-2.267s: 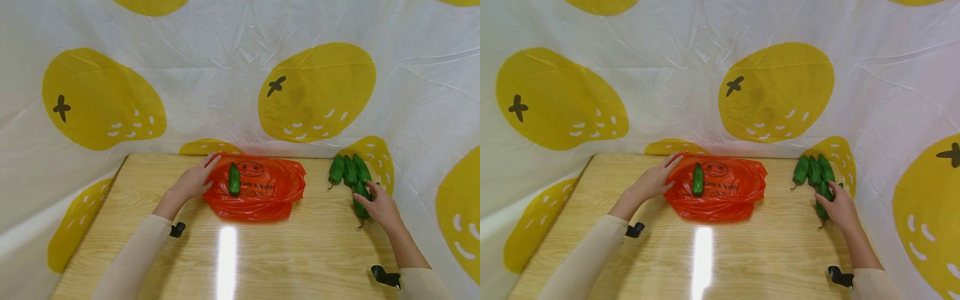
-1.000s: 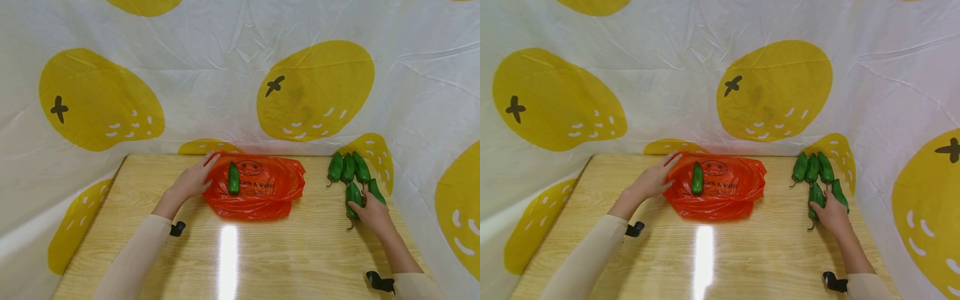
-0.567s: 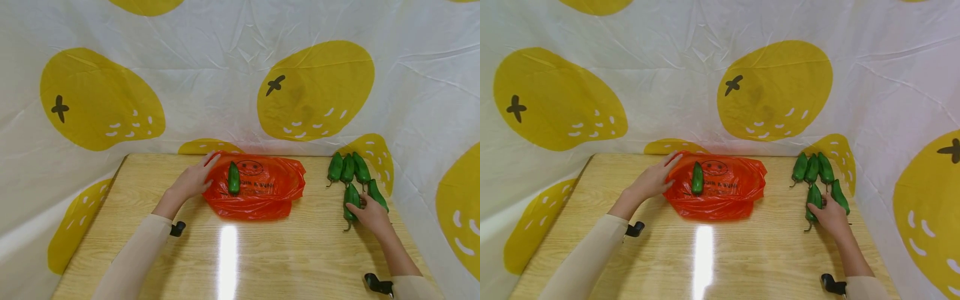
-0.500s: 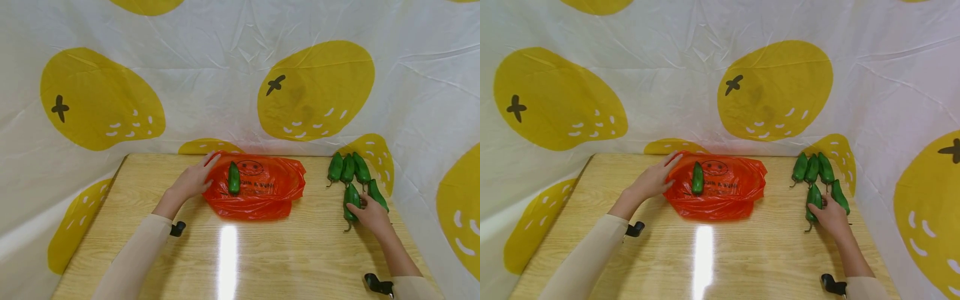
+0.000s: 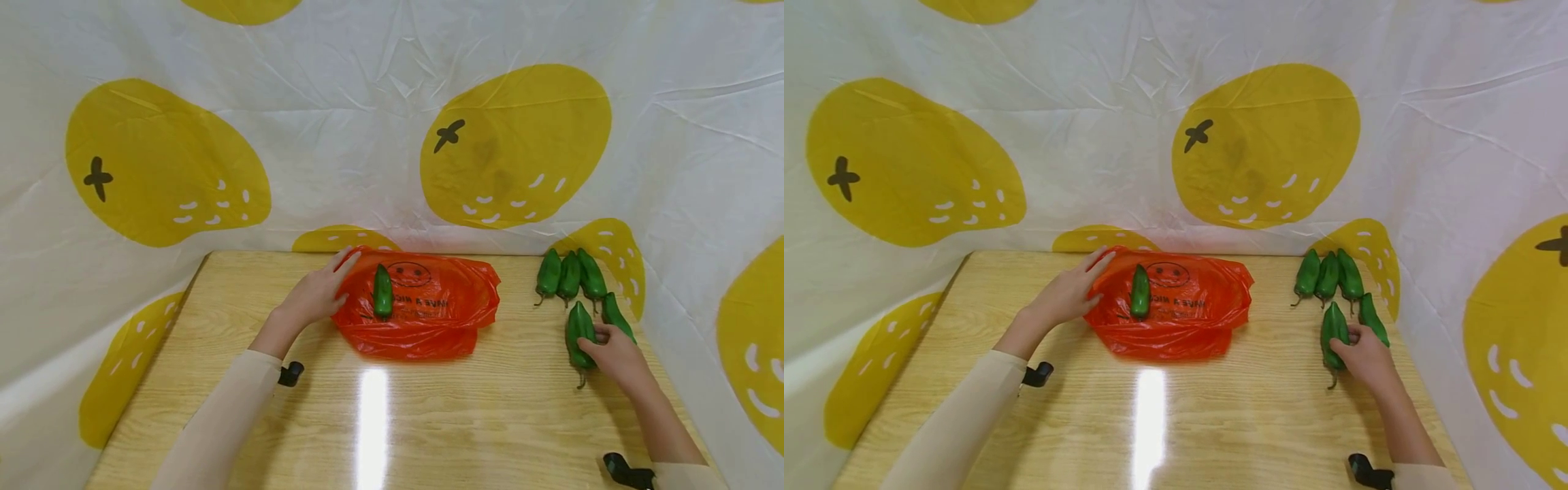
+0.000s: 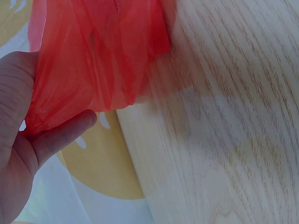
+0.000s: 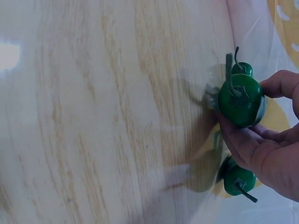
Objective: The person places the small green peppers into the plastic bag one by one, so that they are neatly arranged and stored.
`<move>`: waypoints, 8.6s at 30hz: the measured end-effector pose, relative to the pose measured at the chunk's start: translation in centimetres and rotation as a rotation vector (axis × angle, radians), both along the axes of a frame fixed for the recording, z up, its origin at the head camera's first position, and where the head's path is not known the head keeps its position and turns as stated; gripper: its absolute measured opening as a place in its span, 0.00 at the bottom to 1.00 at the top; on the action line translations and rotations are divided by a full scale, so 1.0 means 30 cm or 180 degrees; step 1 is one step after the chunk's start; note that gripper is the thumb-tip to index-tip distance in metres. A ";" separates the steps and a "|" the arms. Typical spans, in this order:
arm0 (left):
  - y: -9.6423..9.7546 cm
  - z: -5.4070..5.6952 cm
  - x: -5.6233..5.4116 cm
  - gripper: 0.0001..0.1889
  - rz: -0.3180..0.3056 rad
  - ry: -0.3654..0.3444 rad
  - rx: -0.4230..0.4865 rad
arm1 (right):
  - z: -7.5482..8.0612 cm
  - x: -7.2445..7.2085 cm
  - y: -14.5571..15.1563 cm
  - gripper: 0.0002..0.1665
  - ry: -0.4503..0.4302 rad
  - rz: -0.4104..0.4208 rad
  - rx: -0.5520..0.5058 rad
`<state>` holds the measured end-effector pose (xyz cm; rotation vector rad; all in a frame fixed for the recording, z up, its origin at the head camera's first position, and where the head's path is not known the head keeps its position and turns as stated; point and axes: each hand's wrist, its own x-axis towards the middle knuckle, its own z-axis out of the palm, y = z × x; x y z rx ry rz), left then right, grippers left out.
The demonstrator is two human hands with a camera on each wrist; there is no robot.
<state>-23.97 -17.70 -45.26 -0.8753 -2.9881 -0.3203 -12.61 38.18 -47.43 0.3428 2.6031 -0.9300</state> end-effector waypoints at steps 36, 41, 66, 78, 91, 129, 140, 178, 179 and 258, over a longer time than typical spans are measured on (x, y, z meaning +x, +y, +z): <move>0.009 -0.002 -0.008 0.50 -0.0028 -0.0029 0.0033 | 0.199 -0.144 -0.157 0.52 0.0778 0.0405 -0.0631; 0.008 0.001 -0.010 0.50 -0.0003 -0.0059 0.0005 | 0.229 -0.180 -0.203 0.50 0.0851 0.0547 -0.0668; 0.013 0.014 -0.011 0.51 0.0028 -0.0088 -0.0003 | 0.344 -0.317 -0.410 0.37 0.1129 0.1420 -0.0776; 0.010 0.006 -0.014 0.52 0.0017 -0.0044 -0.0016 | 0.326 -0.388 -0.532 0.33 0.1189 0.2001 -0.0881; 0.021 0.017 -0.015 0.52 0.0027 -0.0064 -0.0049 | 0.288 -0.443 -0.654 0.34 0.1065 0.2429 -0.0555; 0.019 0.017 -0.011 0.52 0.0038 -0.0102 -0.0039 | 0.052 -0.487 -0.883 0.28 0.0628 0.1818 -0.0229; 0.018 0.016 -0.019 0.51 0.0035 -0.0122 -0.0052 | 0.001 -0.491 -0.921 0.29 0.0412 0.1155 -0.0552; 0.028 0.016 -0.026 0.51 0.0005 -0.0116 -0.0071 | -0.049 -0.463 -0.943 0.24 -0.0071 0.0480 -0.0869; 0.027 0.016 -0.027 0.51 0.0002 -0.0108 -0.0066 | -0.048 -0.462 -0.944 0.24 -0.0075 0.0500 -0.0866; 0.030 0.021 -0.023 0.51 0.0030 -0.0104 -0.0039 | 0.193 -0.181 -0.399 0.27 0.1815 0.0673 -0.1107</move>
